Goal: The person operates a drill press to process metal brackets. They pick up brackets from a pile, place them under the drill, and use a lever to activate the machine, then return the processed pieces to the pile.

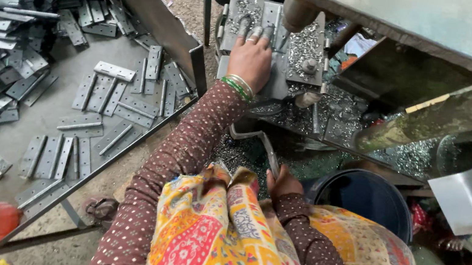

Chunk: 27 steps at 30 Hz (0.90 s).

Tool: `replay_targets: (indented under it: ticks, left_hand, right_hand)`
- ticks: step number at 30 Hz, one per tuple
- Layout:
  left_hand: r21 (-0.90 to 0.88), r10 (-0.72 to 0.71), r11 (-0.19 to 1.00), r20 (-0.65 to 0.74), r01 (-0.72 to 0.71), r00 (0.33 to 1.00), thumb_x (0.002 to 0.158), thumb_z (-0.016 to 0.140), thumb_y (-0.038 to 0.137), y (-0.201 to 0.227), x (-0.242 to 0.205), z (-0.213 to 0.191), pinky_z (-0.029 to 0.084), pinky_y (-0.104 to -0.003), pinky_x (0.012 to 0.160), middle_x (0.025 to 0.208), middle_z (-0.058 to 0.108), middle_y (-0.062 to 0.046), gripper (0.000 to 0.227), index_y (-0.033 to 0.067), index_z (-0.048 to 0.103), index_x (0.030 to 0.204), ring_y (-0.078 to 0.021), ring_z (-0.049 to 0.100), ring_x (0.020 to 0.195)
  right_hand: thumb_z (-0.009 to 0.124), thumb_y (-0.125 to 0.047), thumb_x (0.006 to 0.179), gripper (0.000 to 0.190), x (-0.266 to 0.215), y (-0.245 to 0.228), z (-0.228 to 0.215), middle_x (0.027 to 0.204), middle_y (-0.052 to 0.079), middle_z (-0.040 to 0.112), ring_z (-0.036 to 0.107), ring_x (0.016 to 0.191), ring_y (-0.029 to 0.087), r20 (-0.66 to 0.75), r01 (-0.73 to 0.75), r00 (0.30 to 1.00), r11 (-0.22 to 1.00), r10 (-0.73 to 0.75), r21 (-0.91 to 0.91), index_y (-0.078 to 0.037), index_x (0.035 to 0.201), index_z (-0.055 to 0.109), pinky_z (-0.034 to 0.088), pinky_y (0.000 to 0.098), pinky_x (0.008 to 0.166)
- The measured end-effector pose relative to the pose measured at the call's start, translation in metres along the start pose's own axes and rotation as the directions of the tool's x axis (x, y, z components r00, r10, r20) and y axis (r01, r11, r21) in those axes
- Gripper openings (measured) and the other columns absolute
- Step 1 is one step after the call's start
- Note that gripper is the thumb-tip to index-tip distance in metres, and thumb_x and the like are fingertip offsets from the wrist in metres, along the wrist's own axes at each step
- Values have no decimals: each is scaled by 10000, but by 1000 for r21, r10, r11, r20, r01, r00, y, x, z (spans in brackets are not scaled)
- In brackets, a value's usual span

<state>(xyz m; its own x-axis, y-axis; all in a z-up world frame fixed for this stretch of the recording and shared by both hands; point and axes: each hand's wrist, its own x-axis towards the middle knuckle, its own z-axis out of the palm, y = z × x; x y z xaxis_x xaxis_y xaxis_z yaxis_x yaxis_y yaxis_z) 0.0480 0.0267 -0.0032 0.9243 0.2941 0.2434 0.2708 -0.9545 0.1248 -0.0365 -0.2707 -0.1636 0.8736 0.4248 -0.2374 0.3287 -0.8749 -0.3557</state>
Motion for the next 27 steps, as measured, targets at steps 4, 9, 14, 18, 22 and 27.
replay_targets:
  ticks: [4, 9, 14, 18, 22, 27]
  left_hand:
    - [44, 70, 997, 8, -70, 998, 960, 544, 175, 3, -10, -16, 166, -506, 1212, 1482, 549, -117, 242, 94, 762, 1022, -252, 496, 1385]
    - [106, 160, 981, 37, -163, 986, 912, 572, 197, 29, -76, -64, 170, -553, 1229, 1361, 596, -182, 226, 83, 758, 969, -295, 516, 1322]
    - [18, 210, 975, -378, -219, 901, 915, 575, 153, 38, -144, -62, 267, -603, 1201, 1201, 624, -138, 244, 28, 665, 1104, -310, 539, 1309]
    - [-154, 271, 923, -390, -352, 880, 971, 593, 151, 33, -147, -58, 351, -548, 1191, 1190, 630, -125, 171, 44, 625, 1101, -296, 593, 1193]
    - [-240, 112, 935, -499, -262, 859, 1044, 620, 144, 34, -129, -74, 503, -473, 974, 1200, 627, -113, 120, 56, 628, 1125, -256, 602, 1027]
    - [145, 176, 980, -323, -135, 930, 836, 635, 239, 34, -99, -58, 538, -478, 1001, 1190, 622, -114, 311, 84, 663, 1104, -231, 615, 1083]
  right_hand:
    - [680, -513, 878, 522, 3, -1, -13, 912, 260, 709, 695, 876, 472, 91, -23, 996, 999, 19, 43, -52, 1110, 602, 552, 552, 760]
    - [687, -555, 880, 535, -13, -37, -92, 896, 237, 727, 699, 902, 456, 153, -55, 986, 993, 72, -109, -62, 1078, 616, 552, 544, 794]
    - [710, -561, 854, 549, -19, -71, -125, 907, 230, 723, 703, 904, 445, 155, -67, 984, 984, 92, -163, -63, 1067, 620, 556, 533, 793]
    - [688, -549, 883, 514, -22, -69, -126, 875, 226, 722, 696, 889, 442, 208, -33, 977, 995, 53, -99, -60, 1027, 624, 541, 544, 779]
    - [699, -557, 852, 503, -20, -70, -123, 885, 208, 717, 701, 876, 434, 158, -73, 983, 988, 95, -138, -91, 1024, 616, 545, 539, 773]
    - [682, -568, 877, 509, -25, -65, -121, 851, 212, 728, 709, 865, 436, 162, -45, 985, 991, 65, -125, -83, 1010, 610, 552, 536, 769]
